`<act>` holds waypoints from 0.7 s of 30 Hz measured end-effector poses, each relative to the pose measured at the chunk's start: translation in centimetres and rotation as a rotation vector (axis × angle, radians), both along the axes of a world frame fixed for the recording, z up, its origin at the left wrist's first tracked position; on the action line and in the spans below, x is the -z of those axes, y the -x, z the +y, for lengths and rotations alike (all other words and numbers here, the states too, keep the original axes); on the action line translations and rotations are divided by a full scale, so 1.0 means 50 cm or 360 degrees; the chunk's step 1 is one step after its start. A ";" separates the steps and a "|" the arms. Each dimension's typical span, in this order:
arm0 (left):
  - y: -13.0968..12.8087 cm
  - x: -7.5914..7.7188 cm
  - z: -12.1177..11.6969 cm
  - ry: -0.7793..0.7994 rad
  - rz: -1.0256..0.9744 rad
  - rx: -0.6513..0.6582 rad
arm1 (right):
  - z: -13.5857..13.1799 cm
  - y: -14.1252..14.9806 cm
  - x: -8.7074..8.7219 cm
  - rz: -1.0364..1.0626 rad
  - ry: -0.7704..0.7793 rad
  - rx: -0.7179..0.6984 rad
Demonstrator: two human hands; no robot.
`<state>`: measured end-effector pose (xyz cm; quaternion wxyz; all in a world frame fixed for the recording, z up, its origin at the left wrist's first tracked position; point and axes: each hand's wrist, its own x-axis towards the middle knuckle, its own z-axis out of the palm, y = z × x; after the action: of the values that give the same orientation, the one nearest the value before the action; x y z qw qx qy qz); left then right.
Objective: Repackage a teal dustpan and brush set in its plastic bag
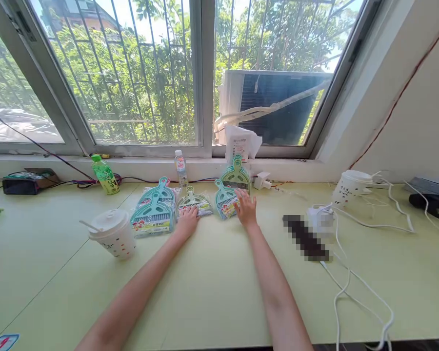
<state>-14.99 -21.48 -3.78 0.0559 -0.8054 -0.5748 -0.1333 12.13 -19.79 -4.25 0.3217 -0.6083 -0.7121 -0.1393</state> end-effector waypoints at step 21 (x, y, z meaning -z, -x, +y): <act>-0.175 -0.083 -0.002 -0.0043 -0.0063 -0.0169 | 0.087 -0.088 -0.082 0.0490 0.1016 0.0144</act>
<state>-6.25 -21.56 0.37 0.0623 -0.7701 -0.6160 -0.1537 16.54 -15.43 -0.15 0.2126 -0.7230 -0.6352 0.1693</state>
